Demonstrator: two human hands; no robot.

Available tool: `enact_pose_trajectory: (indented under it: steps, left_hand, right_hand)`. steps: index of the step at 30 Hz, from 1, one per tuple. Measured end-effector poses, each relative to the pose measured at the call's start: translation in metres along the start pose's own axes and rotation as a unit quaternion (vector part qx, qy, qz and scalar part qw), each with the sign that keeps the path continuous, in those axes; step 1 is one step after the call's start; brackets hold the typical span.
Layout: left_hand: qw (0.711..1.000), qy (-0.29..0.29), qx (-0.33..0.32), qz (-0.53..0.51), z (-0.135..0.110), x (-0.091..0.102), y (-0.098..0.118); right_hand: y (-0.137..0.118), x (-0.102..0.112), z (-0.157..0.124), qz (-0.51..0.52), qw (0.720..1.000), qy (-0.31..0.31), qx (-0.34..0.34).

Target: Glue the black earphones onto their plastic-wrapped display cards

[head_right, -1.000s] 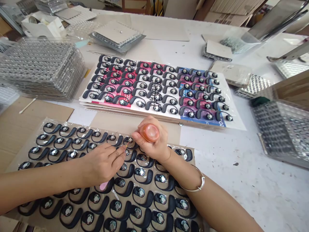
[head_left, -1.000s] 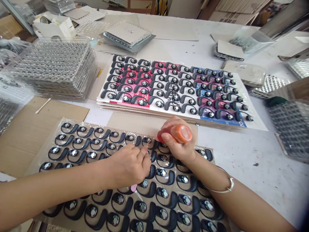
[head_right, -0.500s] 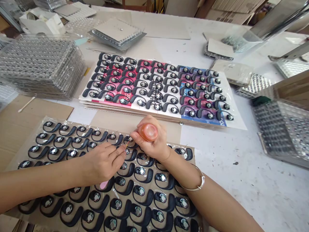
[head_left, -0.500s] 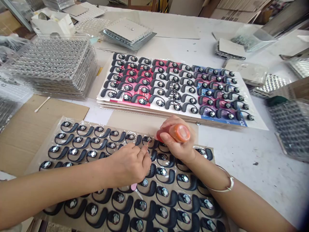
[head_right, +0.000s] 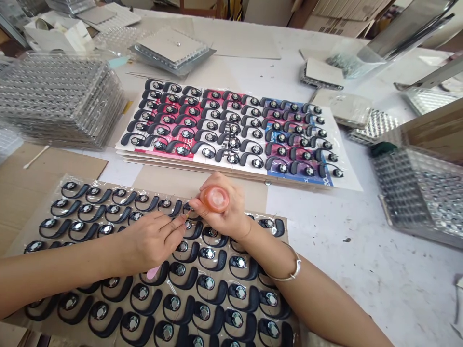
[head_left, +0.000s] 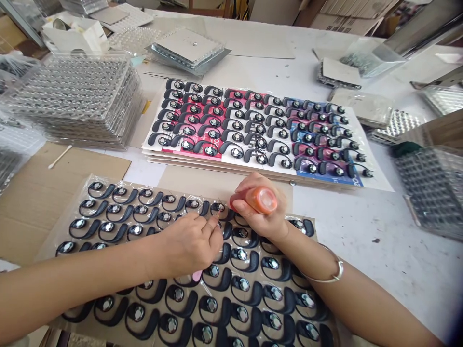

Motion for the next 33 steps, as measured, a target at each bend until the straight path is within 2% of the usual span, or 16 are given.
enact_pose_trajectory:
  steps: [6,15,21,28,33]
  left_hand:
    - [0.999,-0.012,0.010,-0.051,0.003,0.002,-0.010]
    - [0.993,-0.072,0.010,-0.092,0.002,-0.004,-0.015]
    - [0.993,-0.064,0.017,-0.095,0.001,-0.005,-0.019]
    - [0.970,-0.188,0.026,-0.154,0.004,-0.019,-0.035]
    - [0.958,-0.206,0.057,-0.191,0.005,-0.022,-0.043]
  right_hand:
    - [-0.003,-0.001,0.001,-0.015,1.000,-0.010,0.005]
    - [-0.004,-0.002,0.002,-0.016,1.000,-0.020,-0.003]
    - [-0.006,-0.002,0.002,-0.019,0.999,-0.030,-0.002]
    - [-0.007,-0.002,0.002,-0.016,1.000,-0.027,0.004]
    - [-0.009,-0.004,0.001,-0.011,0.999,-0.031,0.015]
Point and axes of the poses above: each hand's wrist, its own z-axis towards the middle knuckle, its own x-axis out of the back of the hand, y = z × x, the point moved 8 cm from there along z, towards the middle knuckle, and after that the axes turned 2 degrees about -y, right-handed, at the moved point
